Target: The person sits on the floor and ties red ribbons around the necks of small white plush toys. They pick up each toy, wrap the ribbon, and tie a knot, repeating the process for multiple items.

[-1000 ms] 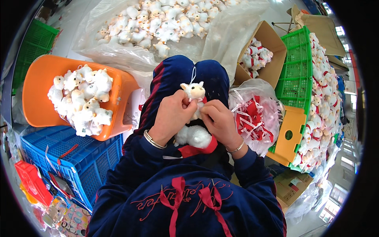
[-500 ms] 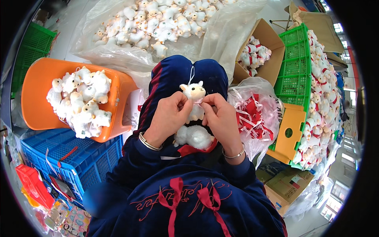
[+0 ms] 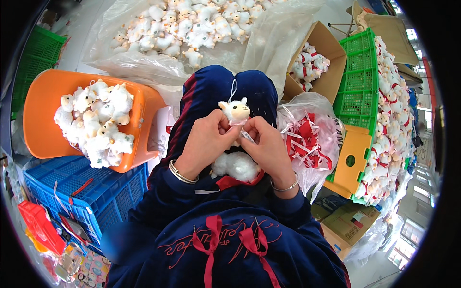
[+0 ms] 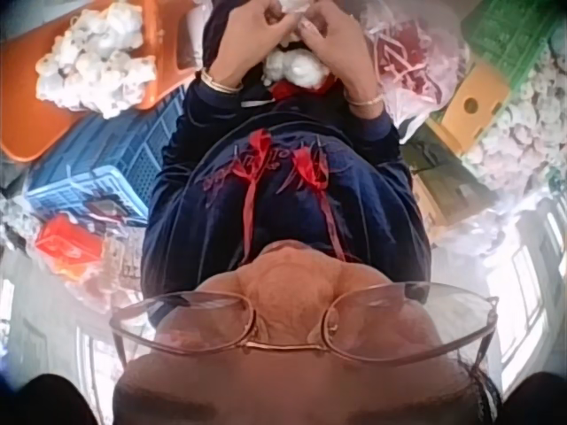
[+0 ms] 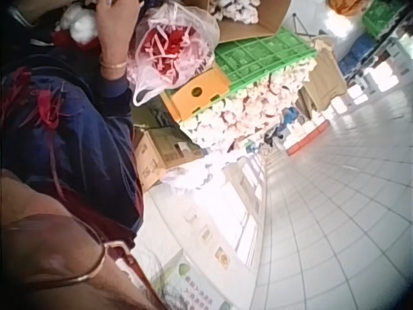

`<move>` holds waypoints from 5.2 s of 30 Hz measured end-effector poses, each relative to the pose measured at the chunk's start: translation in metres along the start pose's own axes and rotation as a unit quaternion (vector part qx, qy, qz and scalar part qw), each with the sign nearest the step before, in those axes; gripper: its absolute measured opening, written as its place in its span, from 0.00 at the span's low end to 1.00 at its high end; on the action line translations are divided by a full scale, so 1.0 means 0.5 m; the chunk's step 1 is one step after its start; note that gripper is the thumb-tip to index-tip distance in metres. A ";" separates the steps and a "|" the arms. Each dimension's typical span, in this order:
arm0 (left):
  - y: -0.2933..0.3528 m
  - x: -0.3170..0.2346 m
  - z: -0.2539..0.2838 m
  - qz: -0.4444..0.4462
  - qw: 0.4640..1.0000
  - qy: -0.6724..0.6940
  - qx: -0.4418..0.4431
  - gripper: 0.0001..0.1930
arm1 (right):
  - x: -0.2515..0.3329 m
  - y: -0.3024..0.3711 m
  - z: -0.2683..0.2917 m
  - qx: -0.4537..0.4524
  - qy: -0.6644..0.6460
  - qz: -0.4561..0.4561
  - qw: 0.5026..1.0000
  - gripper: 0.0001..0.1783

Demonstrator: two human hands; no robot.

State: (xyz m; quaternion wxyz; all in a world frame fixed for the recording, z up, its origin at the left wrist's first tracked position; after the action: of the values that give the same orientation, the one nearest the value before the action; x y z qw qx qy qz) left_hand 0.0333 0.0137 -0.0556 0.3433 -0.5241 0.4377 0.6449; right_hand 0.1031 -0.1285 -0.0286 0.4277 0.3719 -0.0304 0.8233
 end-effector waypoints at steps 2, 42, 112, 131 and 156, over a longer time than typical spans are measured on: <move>0.001 0.000 0.001 0.002 1.000 0.002 0.000 0.16 | -0.027 0.002 0.003 0.046 -0.062 -0.045 0.996 0.12; 0.026 -0.005 -0.009 -0.124 0.991 -0.016 -0.039 0.07 | -0.026 -0.004 -0.030 -0.153 -0.092 -0.004 0.984 0.08; 0.082 -0.076 -0.032 -0.103 0.924 -0.151 0.337 0.27 | -0.250 0.069 0.163 -0.102 -0.098 -0.039 0.989 0.05; 0.068 -0.010 -0.005 0.159 0.952 -0.140 0.219 0.32 | 0.008 0.096 0.047 -0.088 0.055 0.245 0.964 0.26; 0.165 -0.037 -0.014 -0.026 0.946 -0.200 0.254 0.40 | -0.063 -0.045 0.247 -0.231 -0.244 0.049 0.941 0.12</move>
State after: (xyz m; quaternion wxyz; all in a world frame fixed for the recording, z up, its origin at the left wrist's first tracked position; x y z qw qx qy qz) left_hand -0.0344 -0.0241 -0.0211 0.5623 -0.2913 0.4958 0.5942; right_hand 0.2030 -0.1812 0.0342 0.4406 0.4507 -0.3414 0.6973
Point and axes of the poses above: each hand's wrist, its own y-axis away from the middle knuckle, its own z-axis out of the back of the hand, x = y × z, the point moved 8 cm from there along -y, towards the middle knuckle, and after that the axes turned 14 degrees about y, right-handed, at the moved point
